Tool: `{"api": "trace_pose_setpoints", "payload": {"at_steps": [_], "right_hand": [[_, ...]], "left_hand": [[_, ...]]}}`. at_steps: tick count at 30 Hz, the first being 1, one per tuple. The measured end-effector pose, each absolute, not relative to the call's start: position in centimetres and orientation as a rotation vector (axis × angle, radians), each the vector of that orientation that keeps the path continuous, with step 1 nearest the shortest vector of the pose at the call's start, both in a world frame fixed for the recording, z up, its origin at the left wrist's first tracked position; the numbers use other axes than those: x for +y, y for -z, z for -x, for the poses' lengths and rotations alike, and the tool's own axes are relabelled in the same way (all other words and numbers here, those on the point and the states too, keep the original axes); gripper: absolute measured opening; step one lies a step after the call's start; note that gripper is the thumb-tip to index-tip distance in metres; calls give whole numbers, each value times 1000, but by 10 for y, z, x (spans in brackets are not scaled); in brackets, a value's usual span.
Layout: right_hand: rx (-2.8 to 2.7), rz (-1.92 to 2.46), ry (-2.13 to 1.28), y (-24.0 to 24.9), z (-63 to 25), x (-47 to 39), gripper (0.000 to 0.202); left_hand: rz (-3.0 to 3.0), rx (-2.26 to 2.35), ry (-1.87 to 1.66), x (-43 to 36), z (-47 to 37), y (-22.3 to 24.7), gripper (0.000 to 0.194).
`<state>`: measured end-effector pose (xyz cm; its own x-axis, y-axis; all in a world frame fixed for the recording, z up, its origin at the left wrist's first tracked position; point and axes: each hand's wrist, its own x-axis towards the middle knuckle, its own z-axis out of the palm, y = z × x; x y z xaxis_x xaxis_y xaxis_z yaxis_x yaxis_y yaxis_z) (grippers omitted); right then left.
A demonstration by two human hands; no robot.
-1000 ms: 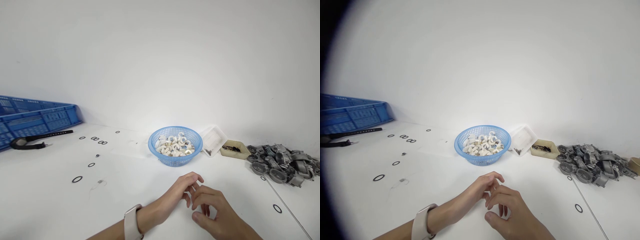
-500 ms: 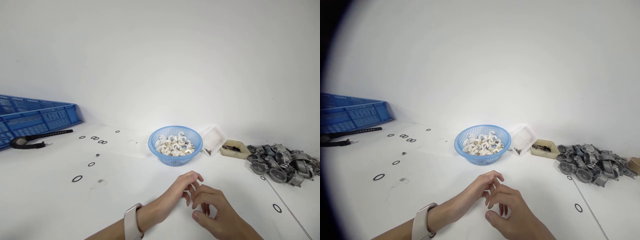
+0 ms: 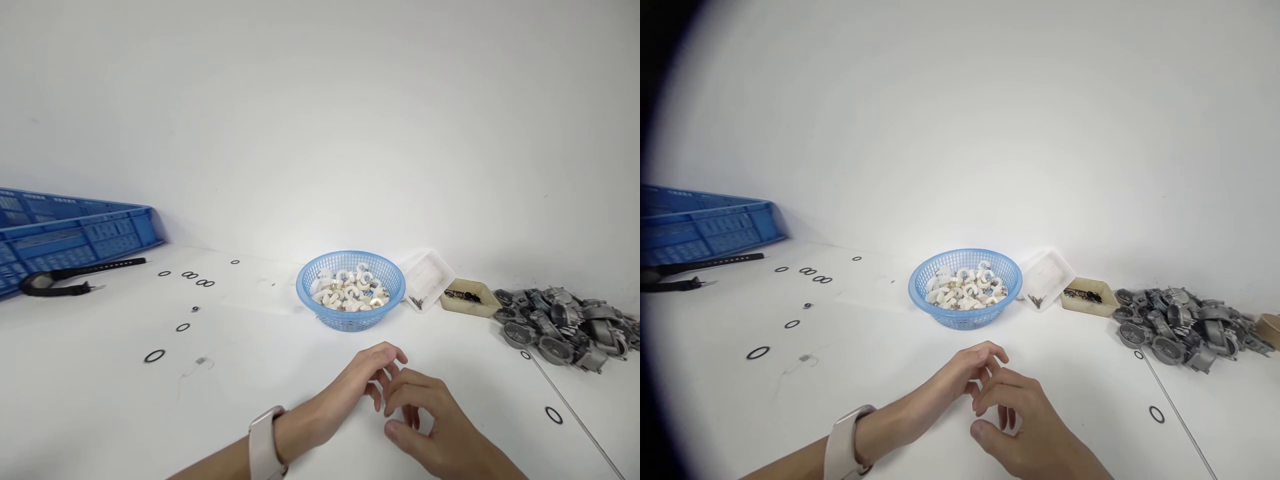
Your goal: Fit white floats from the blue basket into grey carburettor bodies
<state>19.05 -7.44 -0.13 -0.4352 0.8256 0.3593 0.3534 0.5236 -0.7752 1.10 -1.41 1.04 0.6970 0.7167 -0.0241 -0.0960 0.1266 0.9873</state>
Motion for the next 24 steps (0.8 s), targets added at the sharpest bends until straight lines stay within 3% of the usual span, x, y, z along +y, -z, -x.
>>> {"api": "trace_pose_setpoints", "payload": {"at_steps": [24], "right_hand": [[-2036,991,-817,-1,-190,-73,9]], "left_hand": [[-1284,611,-634,-13,-13,-9,50]]}}
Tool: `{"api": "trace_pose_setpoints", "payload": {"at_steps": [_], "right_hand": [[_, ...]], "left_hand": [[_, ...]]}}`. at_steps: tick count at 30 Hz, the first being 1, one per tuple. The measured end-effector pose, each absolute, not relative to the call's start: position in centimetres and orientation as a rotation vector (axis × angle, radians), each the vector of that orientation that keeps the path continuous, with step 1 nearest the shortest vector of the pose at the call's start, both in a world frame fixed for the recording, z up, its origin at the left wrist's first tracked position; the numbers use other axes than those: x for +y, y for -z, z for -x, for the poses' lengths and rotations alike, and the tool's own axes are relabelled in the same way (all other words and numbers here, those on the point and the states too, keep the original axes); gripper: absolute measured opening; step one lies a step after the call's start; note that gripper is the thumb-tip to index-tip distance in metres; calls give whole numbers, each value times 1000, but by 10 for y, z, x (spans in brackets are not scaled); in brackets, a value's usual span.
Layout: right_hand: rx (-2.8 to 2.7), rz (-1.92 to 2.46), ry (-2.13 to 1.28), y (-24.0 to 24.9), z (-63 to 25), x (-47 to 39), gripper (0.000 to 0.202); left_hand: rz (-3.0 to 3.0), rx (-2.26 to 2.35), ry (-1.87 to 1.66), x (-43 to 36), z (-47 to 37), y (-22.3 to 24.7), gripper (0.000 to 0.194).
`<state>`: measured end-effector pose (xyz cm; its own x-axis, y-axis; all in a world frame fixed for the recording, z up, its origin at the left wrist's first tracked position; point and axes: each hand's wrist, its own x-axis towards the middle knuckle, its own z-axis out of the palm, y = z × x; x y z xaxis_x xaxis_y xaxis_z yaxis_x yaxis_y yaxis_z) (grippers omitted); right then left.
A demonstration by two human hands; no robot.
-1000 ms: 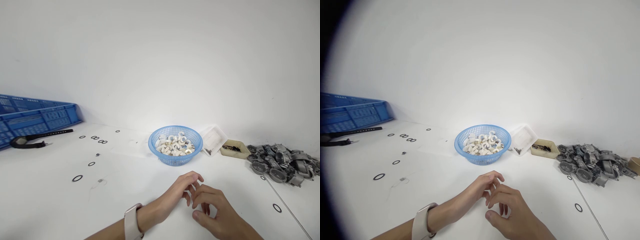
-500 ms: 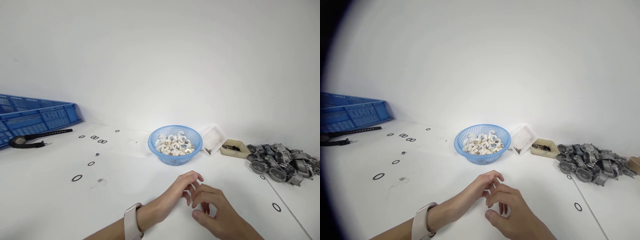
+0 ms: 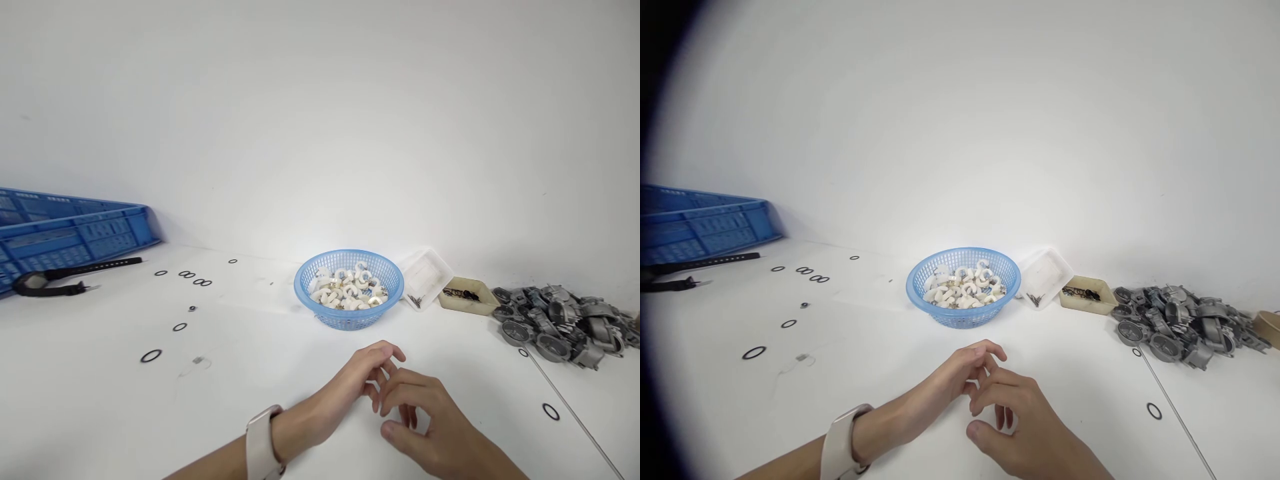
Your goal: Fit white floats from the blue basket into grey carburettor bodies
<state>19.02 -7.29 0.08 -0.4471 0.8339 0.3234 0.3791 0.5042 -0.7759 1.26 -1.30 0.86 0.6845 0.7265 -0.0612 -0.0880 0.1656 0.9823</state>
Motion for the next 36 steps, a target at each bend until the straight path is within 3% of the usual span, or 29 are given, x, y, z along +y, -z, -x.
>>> {"api": "trace_pose_setpoints", "payload": {"at_steps": [30,36], "right_hand": [[-2161,1131,-624,-1,-197,-67,10],[-2094,1117,-711,3,-198,-67,5]], "left_hand": [[-1284,616,-616,-13,-9,-11,47],[-1296,652,-714,-7,-10,-8,49]]}}
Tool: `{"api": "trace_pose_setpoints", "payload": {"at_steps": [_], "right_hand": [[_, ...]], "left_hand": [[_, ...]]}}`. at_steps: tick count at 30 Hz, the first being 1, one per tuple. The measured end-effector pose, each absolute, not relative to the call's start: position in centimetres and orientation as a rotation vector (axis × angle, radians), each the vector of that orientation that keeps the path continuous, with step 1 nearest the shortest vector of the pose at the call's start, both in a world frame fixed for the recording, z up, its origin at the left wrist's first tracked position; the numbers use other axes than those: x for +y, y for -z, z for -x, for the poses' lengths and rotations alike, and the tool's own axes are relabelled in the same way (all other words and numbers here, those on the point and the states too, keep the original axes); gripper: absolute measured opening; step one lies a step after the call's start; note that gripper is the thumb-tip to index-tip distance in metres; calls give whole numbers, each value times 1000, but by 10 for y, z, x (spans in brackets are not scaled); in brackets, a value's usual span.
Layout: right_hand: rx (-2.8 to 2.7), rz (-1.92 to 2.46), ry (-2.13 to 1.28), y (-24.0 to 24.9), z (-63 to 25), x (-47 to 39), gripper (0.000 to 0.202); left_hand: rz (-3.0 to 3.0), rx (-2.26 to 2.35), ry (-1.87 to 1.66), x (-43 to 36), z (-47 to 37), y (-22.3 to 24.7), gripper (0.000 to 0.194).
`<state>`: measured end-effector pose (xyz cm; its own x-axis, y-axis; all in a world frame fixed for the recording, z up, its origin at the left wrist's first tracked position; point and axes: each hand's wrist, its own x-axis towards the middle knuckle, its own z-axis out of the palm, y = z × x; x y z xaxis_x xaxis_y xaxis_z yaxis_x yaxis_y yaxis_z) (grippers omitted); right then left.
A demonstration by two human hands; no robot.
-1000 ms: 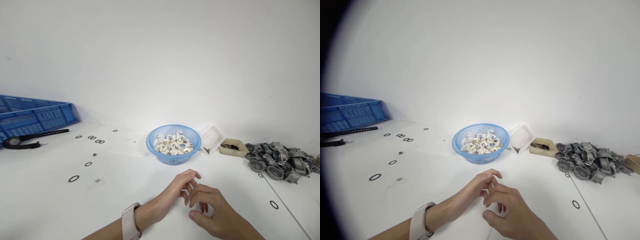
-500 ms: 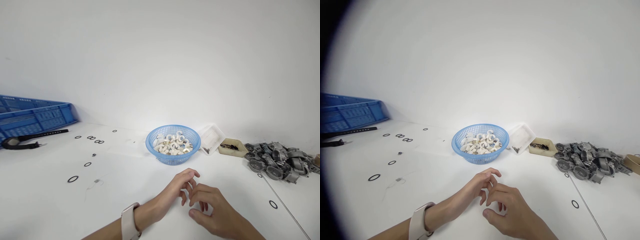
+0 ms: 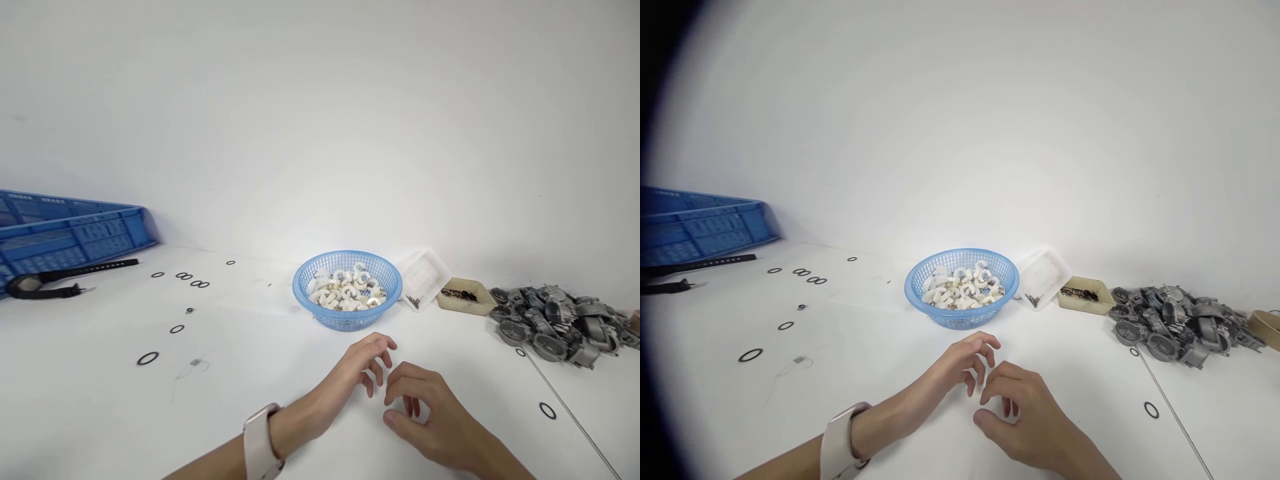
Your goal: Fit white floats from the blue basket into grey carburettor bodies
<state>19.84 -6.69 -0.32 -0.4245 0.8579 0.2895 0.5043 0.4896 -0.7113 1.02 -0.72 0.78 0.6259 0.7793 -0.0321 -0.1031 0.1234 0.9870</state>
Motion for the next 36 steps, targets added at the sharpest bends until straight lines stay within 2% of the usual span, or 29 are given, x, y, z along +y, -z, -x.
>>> {"api": "trace_pose_setpoints", "payload": {"at_steps": [11,36], "right_hand": [[-2096,1093,-690,3,-198,-67,5],[-2087,1105,-702,3,-197,-69,5]], "left_hand": [[-1307,651,-706,-12,-10,-11,43],[-1302,637,-692,-12,-10,-11,45]]}}
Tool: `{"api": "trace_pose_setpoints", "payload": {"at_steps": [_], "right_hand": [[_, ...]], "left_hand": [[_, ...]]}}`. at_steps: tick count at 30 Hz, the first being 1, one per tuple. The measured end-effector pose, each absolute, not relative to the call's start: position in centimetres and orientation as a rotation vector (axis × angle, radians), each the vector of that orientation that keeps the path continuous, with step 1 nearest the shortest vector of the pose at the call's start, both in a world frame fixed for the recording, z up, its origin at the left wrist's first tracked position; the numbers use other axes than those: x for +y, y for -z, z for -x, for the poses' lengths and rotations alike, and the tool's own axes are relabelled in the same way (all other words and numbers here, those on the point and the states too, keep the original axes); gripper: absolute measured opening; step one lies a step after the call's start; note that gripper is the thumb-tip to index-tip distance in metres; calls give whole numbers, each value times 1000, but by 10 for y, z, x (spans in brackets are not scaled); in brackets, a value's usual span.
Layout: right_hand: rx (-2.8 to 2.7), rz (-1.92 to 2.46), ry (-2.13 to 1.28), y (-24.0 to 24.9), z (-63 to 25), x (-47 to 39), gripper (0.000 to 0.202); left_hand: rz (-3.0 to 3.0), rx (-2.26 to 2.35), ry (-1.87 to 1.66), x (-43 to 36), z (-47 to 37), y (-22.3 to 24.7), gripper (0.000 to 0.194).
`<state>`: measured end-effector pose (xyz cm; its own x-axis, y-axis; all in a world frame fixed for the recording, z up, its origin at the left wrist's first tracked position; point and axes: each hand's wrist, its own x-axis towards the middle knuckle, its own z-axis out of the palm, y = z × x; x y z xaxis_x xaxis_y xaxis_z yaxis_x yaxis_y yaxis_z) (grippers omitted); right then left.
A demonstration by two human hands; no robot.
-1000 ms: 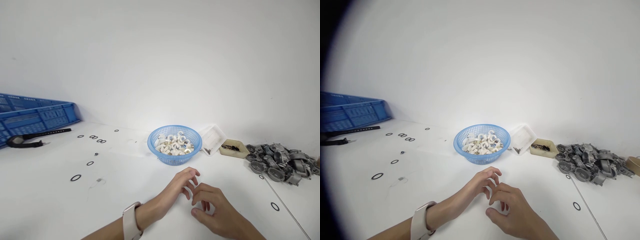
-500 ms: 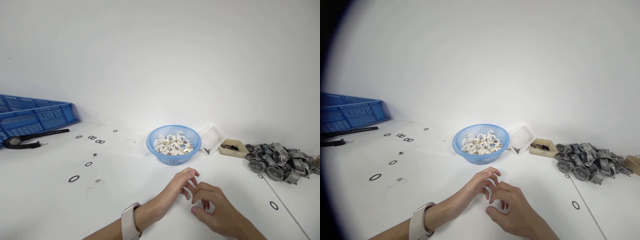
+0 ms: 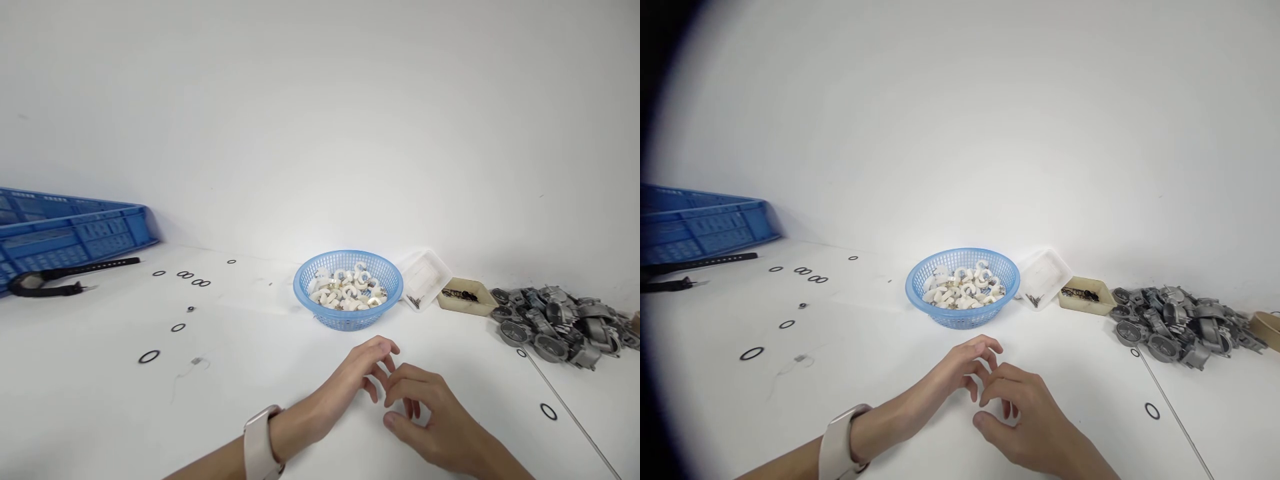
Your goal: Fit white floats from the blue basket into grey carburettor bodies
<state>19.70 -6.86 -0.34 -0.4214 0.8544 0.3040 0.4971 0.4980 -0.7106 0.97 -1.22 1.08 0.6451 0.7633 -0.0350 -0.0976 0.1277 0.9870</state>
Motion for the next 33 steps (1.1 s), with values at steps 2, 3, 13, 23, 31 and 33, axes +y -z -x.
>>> {"api": "trace_pose_setpoints", "payload": {"at_steps": [2,3,13,23,31,33], "right_hand": [[-2085,1102,-707,4,-197,-69,5],[-2084,1101,-710,4,-197,-69,5],[-2087,1090,-715,2,-196,-69,5],[-2030,1069,-821,0,-193,-70,7],[-2003,1052,-879,0,-193,-73,6],[-2007,1059,-882,0,-192,-73,6]], "left_hand": [[-1298,633,-686,-12,-10,-11,46],[-1296,632,-683,-12,-10,-11,46],[-1285,627,-666,-12,-10,-11,48],[-1293,632,-624,-14,-9,-14,46],[-1287,634,-607,-13,-10,-11,48],[-1287,631,-610,-14,-10,-11,48]]}}
